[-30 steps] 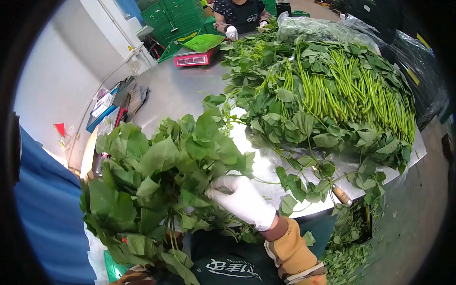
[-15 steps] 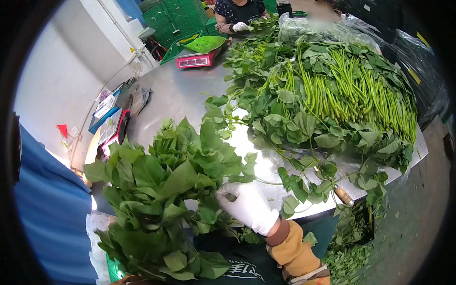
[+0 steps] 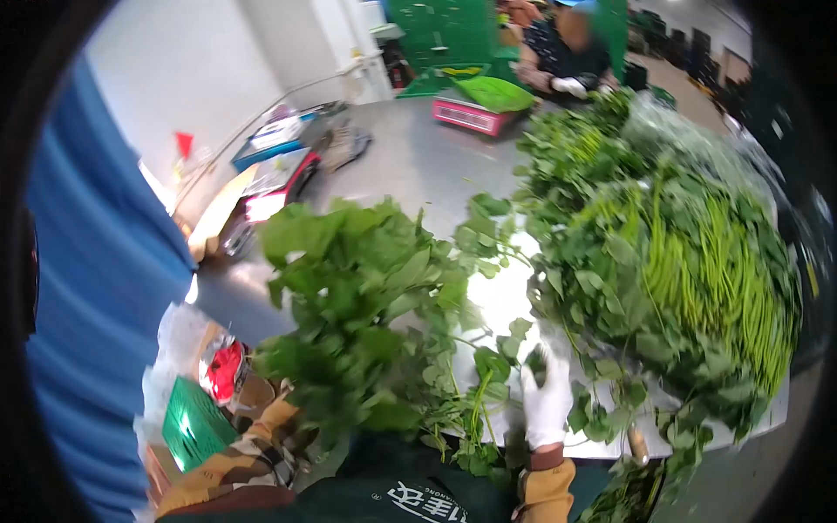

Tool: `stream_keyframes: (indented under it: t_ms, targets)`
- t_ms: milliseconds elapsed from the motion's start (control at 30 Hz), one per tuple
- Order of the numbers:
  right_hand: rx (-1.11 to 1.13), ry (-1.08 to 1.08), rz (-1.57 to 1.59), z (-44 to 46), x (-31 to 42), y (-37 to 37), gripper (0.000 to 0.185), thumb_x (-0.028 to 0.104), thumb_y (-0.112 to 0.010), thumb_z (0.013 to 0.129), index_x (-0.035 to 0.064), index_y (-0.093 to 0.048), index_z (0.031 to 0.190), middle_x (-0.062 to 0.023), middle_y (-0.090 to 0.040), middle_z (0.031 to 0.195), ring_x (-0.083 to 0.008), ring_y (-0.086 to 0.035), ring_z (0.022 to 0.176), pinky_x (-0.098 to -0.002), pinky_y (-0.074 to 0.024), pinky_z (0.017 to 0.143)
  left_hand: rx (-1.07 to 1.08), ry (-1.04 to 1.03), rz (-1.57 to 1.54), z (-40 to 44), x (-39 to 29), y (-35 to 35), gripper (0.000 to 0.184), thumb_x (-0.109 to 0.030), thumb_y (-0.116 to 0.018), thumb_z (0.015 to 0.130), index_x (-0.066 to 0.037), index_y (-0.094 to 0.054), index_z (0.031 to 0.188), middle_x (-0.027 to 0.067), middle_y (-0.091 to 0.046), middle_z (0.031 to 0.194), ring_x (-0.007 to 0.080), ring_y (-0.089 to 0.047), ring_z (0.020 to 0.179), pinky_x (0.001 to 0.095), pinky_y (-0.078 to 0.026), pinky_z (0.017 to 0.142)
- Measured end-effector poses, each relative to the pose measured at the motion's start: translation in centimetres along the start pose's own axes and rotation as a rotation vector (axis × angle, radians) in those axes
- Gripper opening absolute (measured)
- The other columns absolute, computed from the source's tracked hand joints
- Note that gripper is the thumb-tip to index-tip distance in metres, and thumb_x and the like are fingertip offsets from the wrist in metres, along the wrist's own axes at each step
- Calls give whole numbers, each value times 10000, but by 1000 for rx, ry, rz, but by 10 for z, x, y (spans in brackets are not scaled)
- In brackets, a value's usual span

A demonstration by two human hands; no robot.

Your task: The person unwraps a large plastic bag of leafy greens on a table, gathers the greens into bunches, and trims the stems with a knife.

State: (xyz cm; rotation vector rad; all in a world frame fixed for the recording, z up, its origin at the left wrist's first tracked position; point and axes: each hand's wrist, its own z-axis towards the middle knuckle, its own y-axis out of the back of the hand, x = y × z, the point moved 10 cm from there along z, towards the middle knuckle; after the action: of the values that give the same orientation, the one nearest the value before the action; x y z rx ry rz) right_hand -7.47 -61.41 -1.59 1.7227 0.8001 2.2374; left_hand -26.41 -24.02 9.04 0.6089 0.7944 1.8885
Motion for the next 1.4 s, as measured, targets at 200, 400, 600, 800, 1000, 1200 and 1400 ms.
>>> stream_keyframes:
  t_ms: [200, 400, 600, 800, 1000, 1200, 1400]
  targets:
    - [-10, 195, -273, -21, -10, -28, 389, 103, -733, 721, 106, -650, 1102, -107, -603, 1016, -302, -564, 942, -399, -453, 813, -18, 0, 19, -5, -6, 3, 249, -206, -582, 785, -73, -551, 993, 68, -529, 833, 241, -550, 782, 376, -419, 694]
    - [44, 168, -201, -19, -15, -28, 397, 72, -729, 720, 76, -652, 1109, -118, -606, 1031, -299, -569, 921, -383, -472, 810, -32, -23, 20, 2, -17, 7, 244, -214, -584, 780, -77, -554, 980, 66, -526, 816, 244, -547, 771, 379, -415, 685]
    - [45, 132, -155, -20, -17, -28, 411, 52, -725, 714, 78, -651, 1118, -115, -605, 1032, -299, -568, 918, -376, -475, 820, -43, -82, 97, 2, -20, -21, 238, -209, -581, 787, -76, -562, 983, 73, -539, 835, 251, -554, 795, 384, -420, 699]
    - [-2, 220, -284, -19, -15, -30, 388, 82, -719, 714, 99, -657, 1096, -108, -602, 1015, -299, -560, 910, -397, -451, 806, -101, -116, -89, 7, -20, -22, 207, -95, -546, 768, -75, -570, 972, 82, -557, 829, 265, -558, 775, 380, -430, 690]
    - [-42, 280, -319, -23, -9, -29, 410, 105, -721, 714, 102, -640, 1116, -105, -597, 1022, -302, -547, 941, -414, -423, 827, 130, -70, 189, 15, -23, -48, 113, -73, -542, 770, -97, -543, 880, 86, -543, 771, 253, -564, 729, 364, -425, 648]
    - [-38, 290, -309, -24, -7, -28, 405, 101, -717, 719, 104, -638, 1116, -106, -595, 1030, -303, -547, 945, -414, -419, 828, 183, -79, 262, 15, -27, -63, 89, -91, -527, 802, -110, -531, 889, 66, -540, 764, 234, -571, 712, 362, -424, 626]
    - [-52, 302, -300, -25, -9, -28, 400, 104, -717, 720, 110, -640, 1112, -103, -594, 1032, -300, -548, 948, -412, -417, 827, 167, -115, 308, 11, -27, -70, 124, -100, -529, 825, -108, -545, 947, 46, -545, 748, 213, -579, 680, 360, -425, 589]
